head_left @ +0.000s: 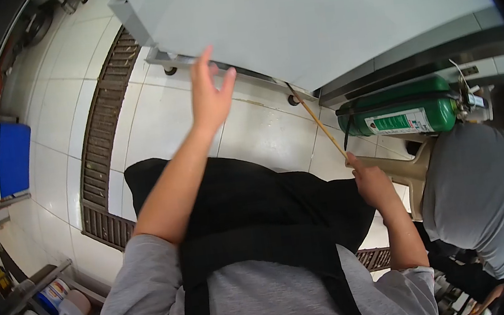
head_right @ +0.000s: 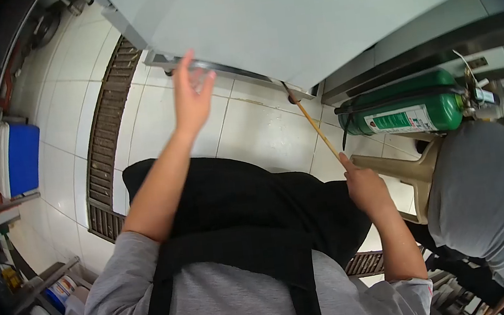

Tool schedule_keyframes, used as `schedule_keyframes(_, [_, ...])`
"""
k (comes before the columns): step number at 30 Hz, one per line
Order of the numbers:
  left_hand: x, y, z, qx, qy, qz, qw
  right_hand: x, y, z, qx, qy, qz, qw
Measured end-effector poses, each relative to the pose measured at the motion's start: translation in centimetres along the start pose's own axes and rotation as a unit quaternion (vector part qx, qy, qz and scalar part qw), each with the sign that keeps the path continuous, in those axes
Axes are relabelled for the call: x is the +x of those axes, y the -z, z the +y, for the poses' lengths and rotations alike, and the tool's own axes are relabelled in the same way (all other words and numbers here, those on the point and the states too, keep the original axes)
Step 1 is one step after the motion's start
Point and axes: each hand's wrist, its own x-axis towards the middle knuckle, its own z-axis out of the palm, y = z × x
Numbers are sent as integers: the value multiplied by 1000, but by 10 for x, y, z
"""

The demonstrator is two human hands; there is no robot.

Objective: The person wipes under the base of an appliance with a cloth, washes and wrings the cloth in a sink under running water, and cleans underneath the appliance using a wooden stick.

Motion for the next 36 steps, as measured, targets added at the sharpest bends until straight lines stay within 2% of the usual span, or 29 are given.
schedule_keyframes(2, [-35, -4, -24, -30, 122, -74, 989, 4, 4, 3, 52, 32, -3, 998])
schedule_keyframes(3, [-49, -2, -41, -34, 131, -65, 989, 4, 1, 1, 41, 36, -10, 998])
schedule_keyframes(5, [-69, 2, -68, 99, 139, -269, 948, -1, -10, -2, 50, 36, -4, 998])
schedule_keyframes(6, [-71, 7, -69, 92, 145, -263, 949, -2, -21, 1, 85, 43, -5, 995])
schedule_keyframes(8, [-71, 16, -64, 239, 153, -385, 878, 1, -29, 3, 97, 54, 2, 994])
schedule_keyframes(13, [-62, 15, -63, 225, 144, -388, 882, 3, -38, 41, 94, 43, -10, 995])
schedule_keyframes(14, [-60, 16, -63, 231, 147, -402, 874, 4, -42, 52, 66, 116, 46, 990])
schedule_keyframes(15, [-59, 15, -65, 226, 149, -402, 875, 10, -34, 50, 62, 115, 43, 991])
schedule_keyframes(17, [-59, 13, -70, 240, 131, -420, 865, 28, -11, 36, -12, 6, -43, 999])
schedule_keyframes(22, [-52, 10, -75, 249, 137, -415, 864, 65, -15, 29, -8, 73, -20, 997])
schedule_keyframes(25, [-51, 12, -72, 258, 140, -422, 858, 105, -36, -1, -14, 81, 8, 997])
schedule_keyframes(31, [-55, 11, -69, 257, 131, -409, 866, 141, -105, -73, 3, -4, 23, 1000])
schedule_keyframes(32, [-56, 10, -67, 256, 121, -410, 867, 143, -113, -80, 20, -18, 49, 998])
schedule_keyframes(35, [-56, 4, -63, 242, 123, -414, 869, 129, -140, -79, 65, -50, 77, 994])
schedule_keyframes(36, [-58, 3, -62, 240, 127, -414, 869, 121, -153, -70, 108, -44, 119, 986])
